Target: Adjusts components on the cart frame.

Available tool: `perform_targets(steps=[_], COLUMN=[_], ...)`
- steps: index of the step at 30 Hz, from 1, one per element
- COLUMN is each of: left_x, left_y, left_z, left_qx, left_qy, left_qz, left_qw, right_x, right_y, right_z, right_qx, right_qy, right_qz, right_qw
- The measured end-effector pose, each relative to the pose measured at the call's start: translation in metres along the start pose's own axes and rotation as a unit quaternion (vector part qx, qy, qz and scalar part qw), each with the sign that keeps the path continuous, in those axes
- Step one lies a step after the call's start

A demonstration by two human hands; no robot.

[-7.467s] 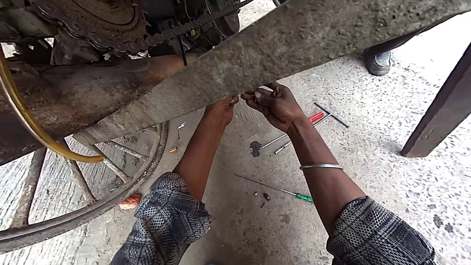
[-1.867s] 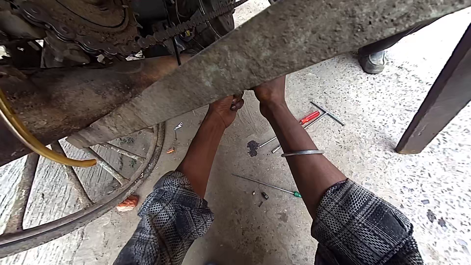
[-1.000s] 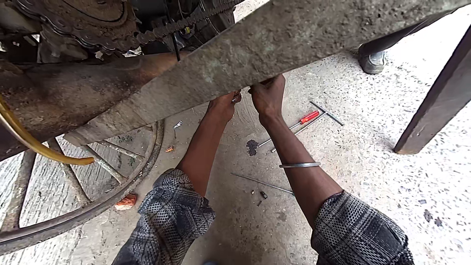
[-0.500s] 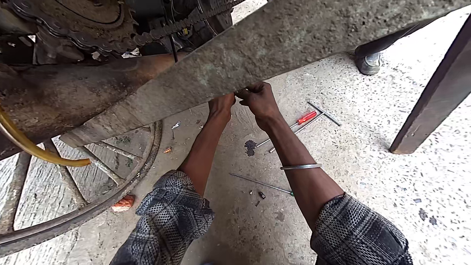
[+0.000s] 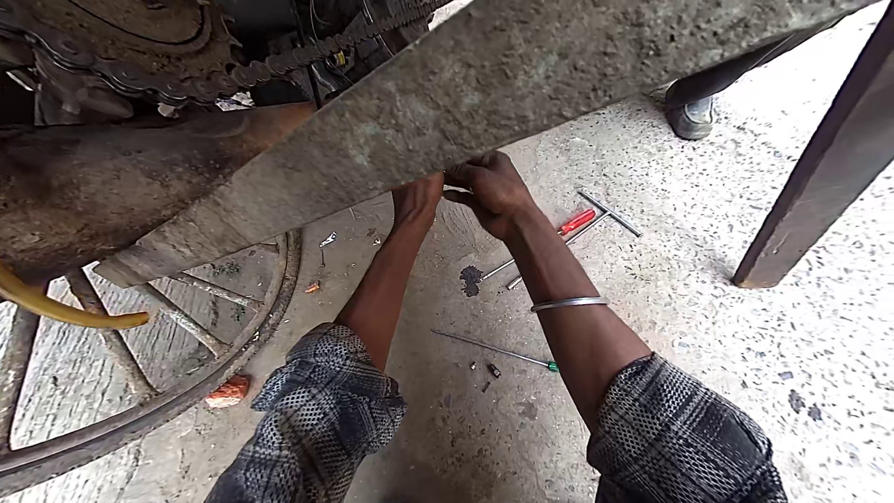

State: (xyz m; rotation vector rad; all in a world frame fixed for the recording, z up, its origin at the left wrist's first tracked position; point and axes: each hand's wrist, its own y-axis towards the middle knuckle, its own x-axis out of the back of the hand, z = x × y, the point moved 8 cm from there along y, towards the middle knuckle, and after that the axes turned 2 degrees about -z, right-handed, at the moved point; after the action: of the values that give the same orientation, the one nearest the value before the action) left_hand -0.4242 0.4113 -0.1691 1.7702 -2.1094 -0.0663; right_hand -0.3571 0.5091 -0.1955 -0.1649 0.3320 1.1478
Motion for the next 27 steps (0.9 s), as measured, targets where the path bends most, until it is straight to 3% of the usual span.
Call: perform_targets(steps=[2, 4, 7, 11, 15, 17, 20, 22, 27], left_x=[0.0, -0.004, -0.004, 0.004, 0.003, 0.004, 0.004, 0.003, 0.002], left_y=[0.001, 0.002, 0.001, 0.003, 0.01, 0.011, 0.01, 0.008, 0.008], left_z=[-0.009, -0.016, -0.023, -0.031, -0.02, -0.014, -0.004, -0.002, -0.003], left_qx=[-0.022, -0.037, -0.055, -0.062, -0.025, 0.013, 0.046, 0.059, 0.057], left_qy=[0.107, 0.186, 0.22, 0.208, 0.144, 0.109, 0.03, -0.032, -0.081], left_qz=[0.013, 0.033, 0.038, 0.035, 0.043, 0.046, 0.04, 0.049, 0.046], left_qw=[0.994, 0.981, 0.973, 0.976, 0.988, 0.993, 0.998, 0.997, 0.994], right_x=[-0.011, -0.025, -0.039, -0.043, -0.038, -0.023, -0.003, -0.001, -0.01], right_y=[-0.007, -0.014, -0.009, -0.002, -0.01, -0.01, 0.002, 0.01, 0.02], right_z=[-0.029, -0.049, -0.052, -0.037, -0.039, -0.044, -0.027, -0.008, 0.01], right_qx=[-0.071, -0.144, -0.162, -0.145, -0.173, -0.172, -0.063, -0.003, -0.012], right_qy=[0.227, 0.403, 0.481, 0.464, 0.468, 0.357, 0.147, 0.07, 0.022], right_qz=[-0.05, -0.108, -0.133, -0.134, -0.175, -0.196, -0.207, -0.176, -0.124], right_qw=[0.97, 0.897, 0.851, 0.863, 0.849, 0.897, 0.965, 0.982, 0.992])
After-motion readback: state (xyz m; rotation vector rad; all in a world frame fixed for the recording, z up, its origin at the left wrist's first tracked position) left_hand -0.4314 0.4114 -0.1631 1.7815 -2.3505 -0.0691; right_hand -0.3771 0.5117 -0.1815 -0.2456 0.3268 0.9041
